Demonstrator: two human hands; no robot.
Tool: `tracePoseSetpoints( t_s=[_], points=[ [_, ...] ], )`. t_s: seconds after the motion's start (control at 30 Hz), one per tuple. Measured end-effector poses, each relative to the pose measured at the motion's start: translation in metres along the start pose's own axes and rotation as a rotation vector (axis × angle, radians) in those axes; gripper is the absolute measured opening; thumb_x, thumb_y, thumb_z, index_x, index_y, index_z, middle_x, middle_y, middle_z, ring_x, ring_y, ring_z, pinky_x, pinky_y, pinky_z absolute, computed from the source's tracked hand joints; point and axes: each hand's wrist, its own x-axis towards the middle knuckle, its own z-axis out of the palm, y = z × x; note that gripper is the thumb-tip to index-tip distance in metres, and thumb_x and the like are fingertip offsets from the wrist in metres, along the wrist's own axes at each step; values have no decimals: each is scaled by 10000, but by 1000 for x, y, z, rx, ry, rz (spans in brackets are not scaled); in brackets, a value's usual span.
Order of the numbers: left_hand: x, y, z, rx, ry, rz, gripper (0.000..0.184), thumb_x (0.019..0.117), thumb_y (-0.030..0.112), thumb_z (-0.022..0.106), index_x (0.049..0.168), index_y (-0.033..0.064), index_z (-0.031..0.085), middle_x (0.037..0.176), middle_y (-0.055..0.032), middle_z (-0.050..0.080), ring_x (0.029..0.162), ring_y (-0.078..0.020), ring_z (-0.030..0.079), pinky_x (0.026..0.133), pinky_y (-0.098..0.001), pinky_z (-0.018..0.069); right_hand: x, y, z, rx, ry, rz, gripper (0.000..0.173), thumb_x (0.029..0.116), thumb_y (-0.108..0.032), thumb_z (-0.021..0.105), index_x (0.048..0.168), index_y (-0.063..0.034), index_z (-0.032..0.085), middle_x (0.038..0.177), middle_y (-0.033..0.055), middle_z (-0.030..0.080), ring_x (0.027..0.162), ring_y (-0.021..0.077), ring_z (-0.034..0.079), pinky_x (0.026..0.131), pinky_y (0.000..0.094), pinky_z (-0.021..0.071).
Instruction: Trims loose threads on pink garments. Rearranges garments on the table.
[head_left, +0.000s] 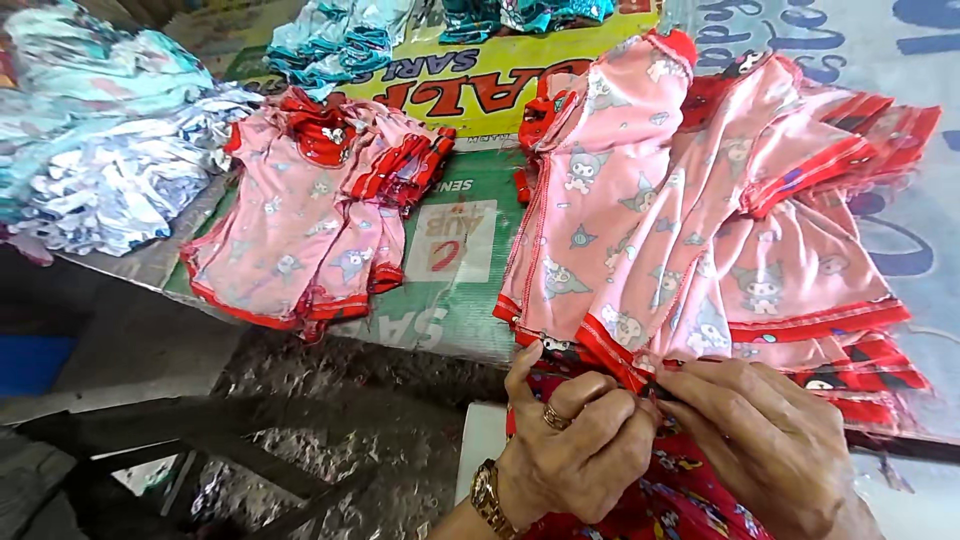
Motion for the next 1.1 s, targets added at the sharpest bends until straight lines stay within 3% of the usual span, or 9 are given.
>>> tracePoseSetpoints(
  t_s=[0.23,0.33,0.37,0.43,0.5,0.6,0.73,0.9,1.1],
  points=[
    [0,-1,-2,-20,-6,12,71,990,224,620,1043,198,658,1024,36,623,1080,-121,575,1197,-512,206,-1,-1,0,18,-12,1,165,1050,-247,589,1054,-122,695,942,75,739,858,166,693,720,285,521],
    [5,-2,-6,-116,11,-38,126,1017,302,589,1077,192,611,1046,33,619,1050,-102,588,1141,-403,325,-1,-1,-14,202,-99,115,211,1045,-306,599,1113,-119,669,1002,46,715,927,81,675,780,200,537],
    [8,-3,-9,-156,11,-69,145,1042,311,536,1075,179,585,1028,24,620,1008,-95,597,1076,-339,392,1,-1,-23,353,-121,177,225,1026,-307,639,1151,-121,657,1045,20,696,966,30,653,820,154,533],
    [19,-2,-15,-185,4,-150,238,1063,297,472,1017,115,618,925,-21,663,867,-111,631,840,-260,498,8,0,-34,633,-105,250,256,999,-293,686,1214,-161,651,1099,-45,680,971,-20,634,822,132,534],
    [31,0,-16,-135,-94,-258,382,1062,350,461,973,51,680,813,-47,661,726,-121,615,646,-246,489,20,-4,-34,761,-47,265,259,1005,-324,674,1222,-183,663,1091,-82,682,931,-34,634,791,125,538],
    [40,1,-6,101,-256,-298,449,1021,465,527,933,62,703,747,-44,652,622,-157,620,522,-302,461,32,-5,-12,805,-37,273,258,1013,-304,658,1183,-111,681,1050,-50,693,906,-14,649,779,147,562],
    [26,-3,-2,168,-282,-270,195,1007,223,582,938,89,706,787,-34,675,666,-168,644,569,-313,486,27,0,8,682,-152,331,285,1009,-301,652,1162,-62,684,1060,-11,705,948,13,673,809,162,584],
    [13,-12,-15,-168,-259,-403,180,1015,236,638,950,88,717,858,-15,713,792,-92,670,735,-285,521,25,1,5,693,-159,342,287,1005,-305,661,1160,-64,683,1066,-18,708,956,2,673,816,142,579],
    [11,-19,-26,-330,-239,-446,154,1020,176,628,953,52,691,889,-29,693,829,-67,659,786,-236,541,22,5,5,715,-178,316,284,997,-314,677,1166,-86,689,1068,-27,698,959,6,667,826,150,576]
  ],
)
